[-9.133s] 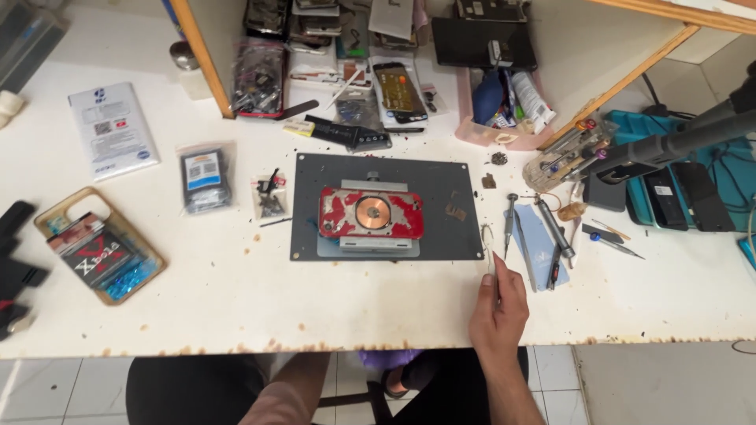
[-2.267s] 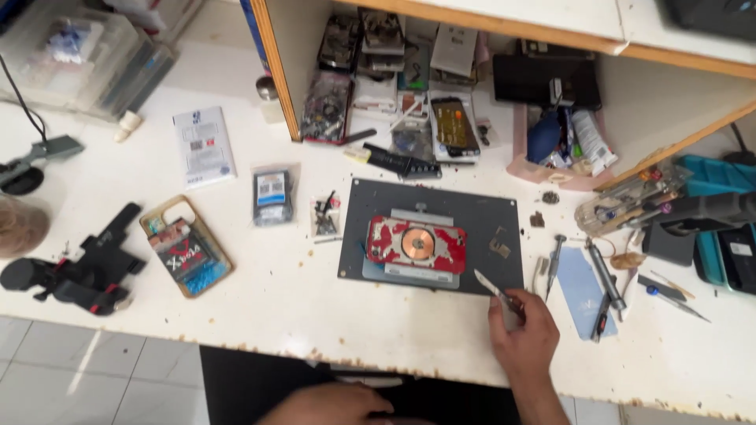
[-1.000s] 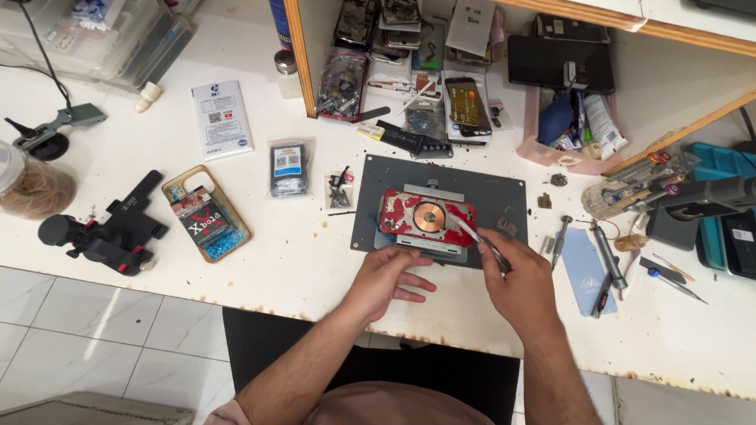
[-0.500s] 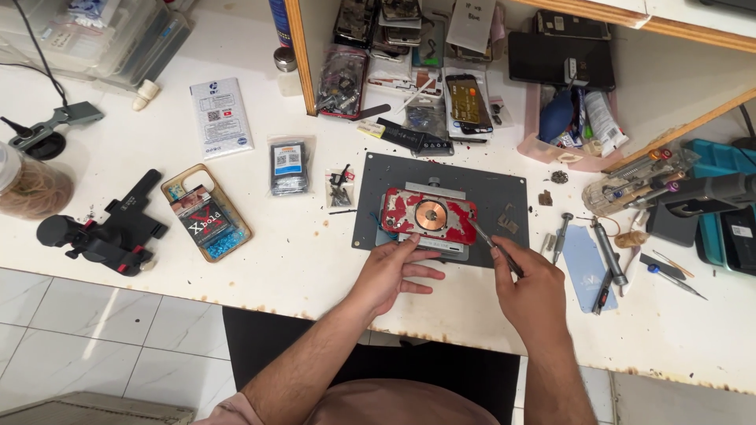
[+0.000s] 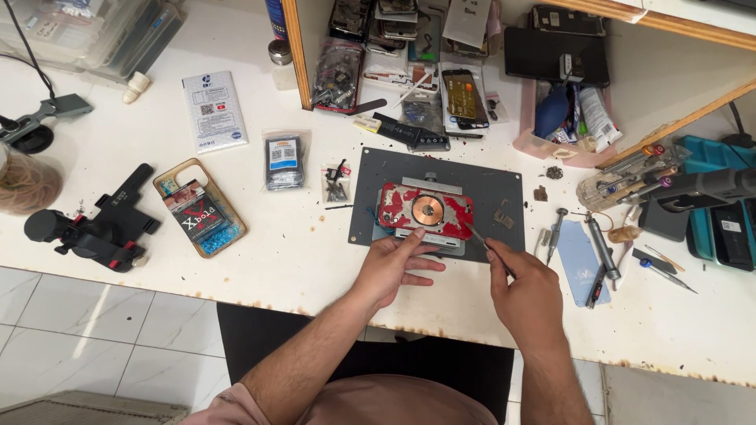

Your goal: Removing a component from an electronic device using a heat gun and a prying tool

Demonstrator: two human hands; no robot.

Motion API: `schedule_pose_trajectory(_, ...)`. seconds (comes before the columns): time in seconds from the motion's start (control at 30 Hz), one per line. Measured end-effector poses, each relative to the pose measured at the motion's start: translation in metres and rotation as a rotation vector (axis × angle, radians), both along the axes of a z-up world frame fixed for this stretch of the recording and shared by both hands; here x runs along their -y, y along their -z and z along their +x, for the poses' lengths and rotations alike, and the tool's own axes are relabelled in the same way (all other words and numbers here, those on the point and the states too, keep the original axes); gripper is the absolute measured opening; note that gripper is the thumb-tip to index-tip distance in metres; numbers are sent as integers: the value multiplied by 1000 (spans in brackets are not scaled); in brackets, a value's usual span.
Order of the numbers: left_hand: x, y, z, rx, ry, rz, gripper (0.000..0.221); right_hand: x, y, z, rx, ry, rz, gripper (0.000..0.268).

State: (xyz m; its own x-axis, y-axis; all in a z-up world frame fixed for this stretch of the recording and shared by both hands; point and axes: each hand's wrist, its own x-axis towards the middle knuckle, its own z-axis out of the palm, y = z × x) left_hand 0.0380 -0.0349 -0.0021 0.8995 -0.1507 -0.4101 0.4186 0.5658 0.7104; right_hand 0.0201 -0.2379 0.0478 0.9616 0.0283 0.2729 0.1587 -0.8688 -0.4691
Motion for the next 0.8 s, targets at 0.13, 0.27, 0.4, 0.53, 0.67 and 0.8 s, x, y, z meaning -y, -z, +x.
schedule_pose_trajectory(0.13, 1, 5, 1, 15, 8, 21, 48, -1, 0, -1, -41, 10, -11, 21)
schedule_pose_trajectory(0.27, -1, -1, 6, -58, 38, 39, 48, 5, 20, -2, -21, -2, -105, 24)
schedule_pose_trajectory(0.4, -4, -7, 8, -124, 94, 78, 51, 4, 24, -4, -39, 21, -175, 30)
schedule_pose_trajectory(0.53, -3, -2, 8, -123, 89, 72, 48, 4, 31, -4, -3, 23, -197, 30)
schedule_pose_trajectory(0.67, -3, 0, 9, -116, 78, 54, 48, 2, 38, -1, 34, 29, -235, 30)
schedule_pose_trajectory(0.8, 4, 16, 6, -1, -34, -51, 39, -20, 5, -4, -45, 75, -365, 25)
